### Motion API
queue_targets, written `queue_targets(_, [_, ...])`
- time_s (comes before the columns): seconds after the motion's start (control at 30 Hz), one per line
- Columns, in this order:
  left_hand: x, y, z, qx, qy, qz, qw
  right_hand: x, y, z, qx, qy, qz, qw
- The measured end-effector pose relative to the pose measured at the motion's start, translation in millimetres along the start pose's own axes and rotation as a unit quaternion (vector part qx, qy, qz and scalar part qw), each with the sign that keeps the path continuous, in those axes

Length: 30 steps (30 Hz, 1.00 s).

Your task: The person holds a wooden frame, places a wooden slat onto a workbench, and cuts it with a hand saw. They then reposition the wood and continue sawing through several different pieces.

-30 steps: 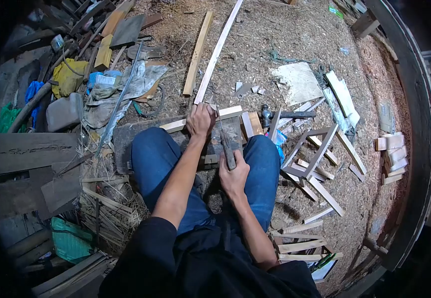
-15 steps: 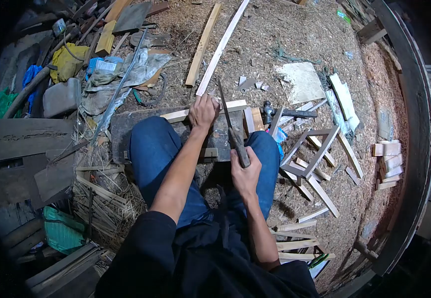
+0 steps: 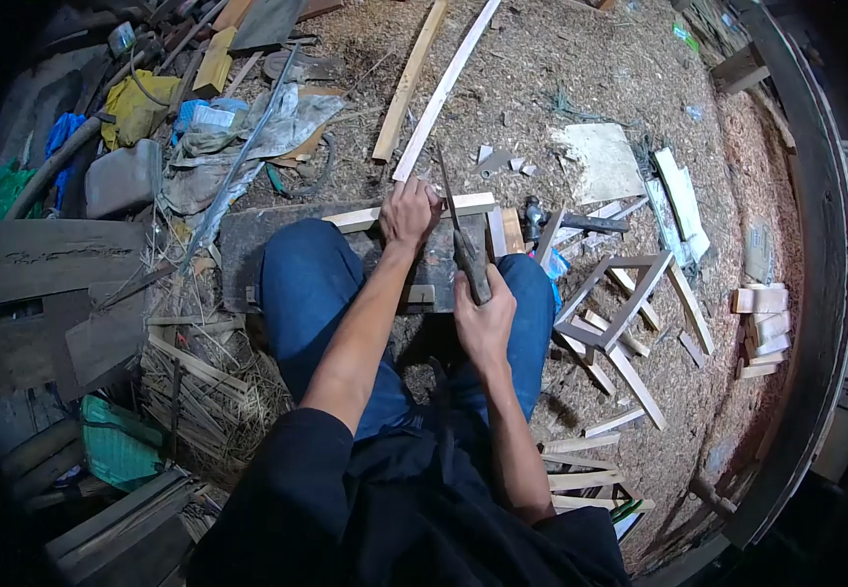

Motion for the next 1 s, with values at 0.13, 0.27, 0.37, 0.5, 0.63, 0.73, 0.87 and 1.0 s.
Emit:
queue_targets(0.13, [1.2,-0.5,-1.2,-0.006,-0.009,-0.004,1.000,-19.7,0.7,-22.7,0.001,0.000,-0.009,1.000])
queue_targets(0.27, [-3.2,-3.7,-2.3,0.004,0.006,0.000,1.000,7.6,-12.1,3.4,-0.005,-0.009,0.018,1.000])
queue_targets(0.37, [-1.4,-0.4,0.6,-0.004,0.026,0.009,1.000,9.8,-3.4,7.9,-0.010,-0.008,0.006,1.000])
queue_targets(0.5, [3.1,-0.7,2.3,-0.027,0.004,-0.013,1.000,-14.5,-5.7,-16.4,0.000,-0.008,0.008,1.000])
queue_targets(0.63, [-5.0,-1.6,-5.5,-0.030,0.028,-0.022,0.999,6.4,-5.9,6.3,-0.023,-0.011,0.014,1.000])
queue_targets(0.73, [-9.3,-6.2,3.1,-0.049,0.032,-0.024,0.998,-0.3,1.3,5.0,-0.047,-0.015,0.019,0.999])
queue_targets(0.87, [-4.2,-4.3,1.5,-0.034,0.002,-0.028,0.999,-26.6,0.7,-24.2,0.014,0.005,-0.008,1.000])
queue_targets(1.0, [-8.6,-5.6,3.3,-0.027,0.036,-0.020,0.999,8.5,2.7,9.5,-0.015,-0.023,0.018,0.999])
Point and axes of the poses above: each hand's wrist, its own z-axis towards the middle knuckle, its own x-axis out of the palm, y = z × x, the point moved 2 cm from there along z, towards the middle knuckle, and after that the axes turned 13 degrees about -y, right-handed, at the moved point
